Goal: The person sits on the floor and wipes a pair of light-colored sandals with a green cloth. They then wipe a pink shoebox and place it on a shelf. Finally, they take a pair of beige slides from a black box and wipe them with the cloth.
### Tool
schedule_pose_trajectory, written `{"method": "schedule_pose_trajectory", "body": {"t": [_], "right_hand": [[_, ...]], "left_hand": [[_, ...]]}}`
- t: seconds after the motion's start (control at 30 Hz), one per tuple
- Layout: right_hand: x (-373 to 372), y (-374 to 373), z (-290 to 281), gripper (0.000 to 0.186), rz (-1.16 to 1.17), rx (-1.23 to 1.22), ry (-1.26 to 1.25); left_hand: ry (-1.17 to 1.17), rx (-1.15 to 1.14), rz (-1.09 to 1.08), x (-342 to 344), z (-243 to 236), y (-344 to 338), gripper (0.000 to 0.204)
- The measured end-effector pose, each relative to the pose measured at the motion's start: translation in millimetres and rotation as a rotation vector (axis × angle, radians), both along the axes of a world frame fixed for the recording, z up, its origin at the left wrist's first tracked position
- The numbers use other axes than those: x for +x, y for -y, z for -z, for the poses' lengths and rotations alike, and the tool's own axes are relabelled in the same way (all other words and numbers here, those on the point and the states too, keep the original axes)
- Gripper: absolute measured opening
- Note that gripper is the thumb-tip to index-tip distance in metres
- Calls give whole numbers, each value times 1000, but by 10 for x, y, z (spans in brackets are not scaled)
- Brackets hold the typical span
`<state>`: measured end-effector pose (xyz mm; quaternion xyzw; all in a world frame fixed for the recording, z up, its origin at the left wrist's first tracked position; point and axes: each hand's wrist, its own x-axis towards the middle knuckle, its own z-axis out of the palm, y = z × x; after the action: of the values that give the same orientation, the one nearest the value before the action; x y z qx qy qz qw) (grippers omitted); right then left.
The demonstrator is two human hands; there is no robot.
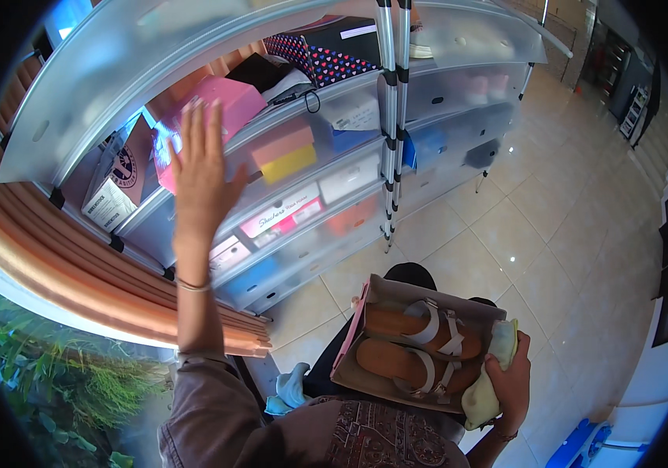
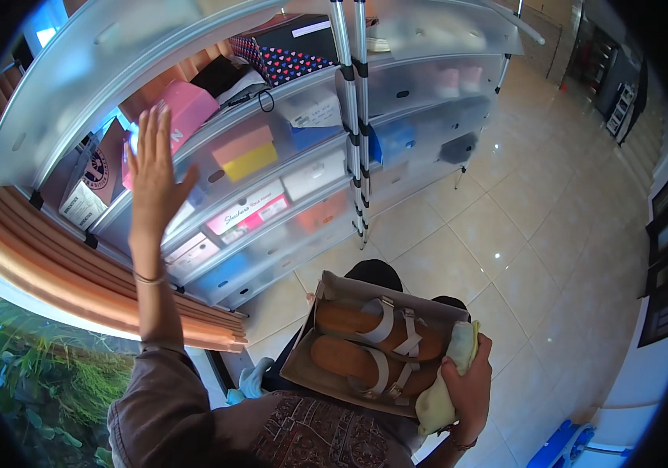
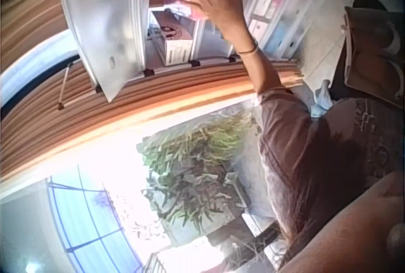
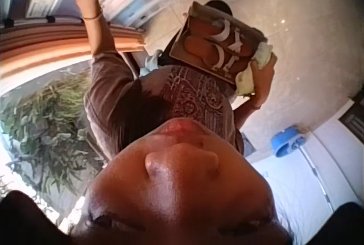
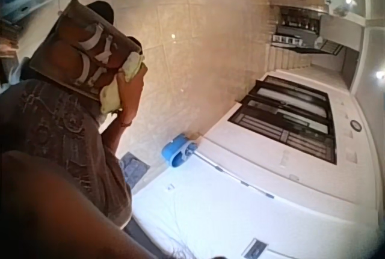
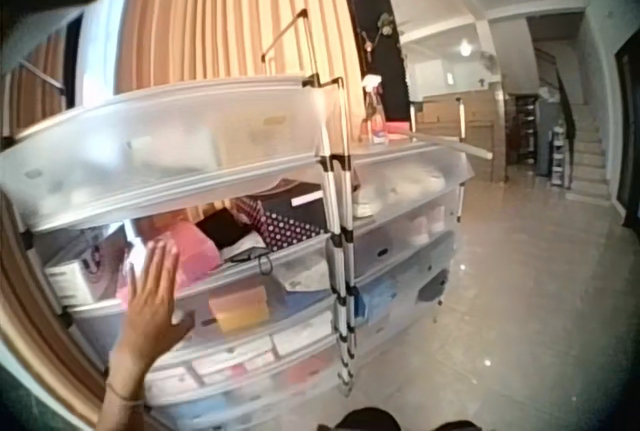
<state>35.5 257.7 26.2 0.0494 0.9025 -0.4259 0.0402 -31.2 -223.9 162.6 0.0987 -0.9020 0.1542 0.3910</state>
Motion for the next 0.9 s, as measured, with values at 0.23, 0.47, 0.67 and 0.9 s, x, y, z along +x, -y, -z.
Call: {"method": "schedule_pose_trajectory", "body": {"t": [0.23, 0.47, 0.67, 0.9], "right_hand": [[-14, -8, 36, 60, -54, -8, -12], [31, 12, -25, 58, -37, -3, -12], [40, 19, -3, 58, -49, 3, -4], [78, -27, 59, 58, -58, 32, -130]], "left_hand": [[78, 142, -89, 319, -5, 677, 60], [-127, -164, -26, 728, 18, 351, 50], [-11, -56, 154, 1162, 72, -122, 49], [148, 113, 602, 1304, 341, -456, 55]]}}
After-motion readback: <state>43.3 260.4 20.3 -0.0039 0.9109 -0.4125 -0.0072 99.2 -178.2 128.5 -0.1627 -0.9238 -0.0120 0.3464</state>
